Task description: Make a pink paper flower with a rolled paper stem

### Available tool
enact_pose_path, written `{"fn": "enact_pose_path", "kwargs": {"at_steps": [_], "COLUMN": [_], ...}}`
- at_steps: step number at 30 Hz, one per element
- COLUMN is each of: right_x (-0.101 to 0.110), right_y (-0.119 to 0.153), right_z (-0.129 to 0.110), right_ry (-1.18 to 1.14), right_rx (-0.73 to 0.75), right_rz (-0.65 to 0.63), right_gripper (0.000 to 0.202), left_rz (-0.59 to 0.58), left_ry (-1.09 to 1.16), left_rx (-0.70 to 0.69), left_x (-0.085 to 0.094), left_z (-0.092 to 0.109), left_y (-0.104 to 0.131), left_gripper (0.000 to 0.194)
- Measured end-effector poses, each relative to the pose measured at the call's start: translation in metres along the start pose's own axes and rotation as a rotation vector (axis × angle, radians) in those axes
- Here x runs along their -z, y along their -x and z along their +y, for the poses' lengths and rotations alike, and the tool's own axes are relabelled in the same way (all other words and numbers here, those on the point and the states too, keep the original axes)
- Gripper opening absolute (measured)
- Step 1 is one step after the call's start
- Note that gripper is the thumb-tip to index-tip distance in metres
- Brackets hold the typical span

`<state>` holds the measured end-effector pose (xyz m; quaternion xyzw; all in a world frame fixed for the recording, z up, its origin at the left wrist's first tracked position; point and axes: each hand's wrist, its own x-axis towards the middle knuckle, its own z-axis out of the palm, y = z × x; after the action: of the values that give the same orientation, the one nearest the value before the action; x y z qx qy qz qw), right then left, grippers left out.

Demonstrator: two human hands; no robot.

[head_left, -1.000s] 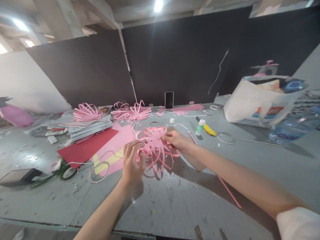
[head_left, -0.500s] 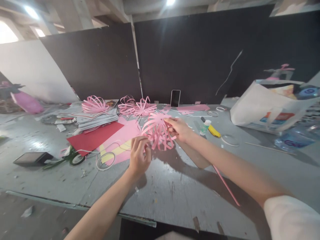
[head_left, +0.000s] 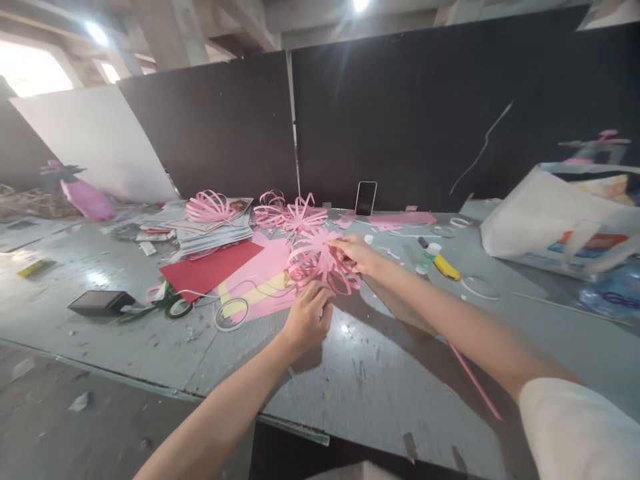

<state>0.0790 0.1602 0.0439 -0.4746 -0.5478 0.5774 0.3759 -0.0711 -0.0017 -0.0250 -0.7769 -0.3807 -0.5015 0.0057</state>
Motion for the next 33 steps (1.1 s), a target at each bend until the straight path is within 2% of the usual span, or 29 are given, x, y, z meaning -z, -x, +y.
{"fn": "enact_pose_path", "kwargs": {"at_steps": [5, 10, 15, 21, 26, 33], "right_x": [0.011, 0.018, 0.020, 0.022, 0.026, 0.040], "right_y": [-0.002, -0.002, -0.002, 0.002, 0.009, 0.000], "right_z": [0.013, 0.014, 0.015, 0.016, 0.006, -0.004], "right_ry": [0.059, 0.105, 0.116, 0.117, 0.165, 0.347], "right_rx": [-0.026, 0.029, 0.064, 0.062, 0.051, 0.068], "right_rz": [0.018, 0.014, -0.018, -0.073, -0.127, -0.045], "right_gripper": [0.029, 0.030, 0.036, 0.031, 0.025, 0.024], "left_rz": [-0.102, -0.141, -0.143, -0.151, -0.156, -0.122], "left_ry": [0.025, 0.028, 0.031, 0.027, 0.025, 0.026], "left_rx": [0.002, 0.016, 0.019, 0.019, 0.029, -0.005], "left_x": [-0.003, -0.003, -0.003, -0.004, -0.004, -0.004], "left_z": [0.003, 0.005, 0.004, 0.003, 0.004, 0.003], "left_y": [0.001, 0.002, 0.003, 0.003, 0.003, 0.002], "left_gripper": [0.027, 0.025, 0.024, 0.024, 0.023, 0.023]}}
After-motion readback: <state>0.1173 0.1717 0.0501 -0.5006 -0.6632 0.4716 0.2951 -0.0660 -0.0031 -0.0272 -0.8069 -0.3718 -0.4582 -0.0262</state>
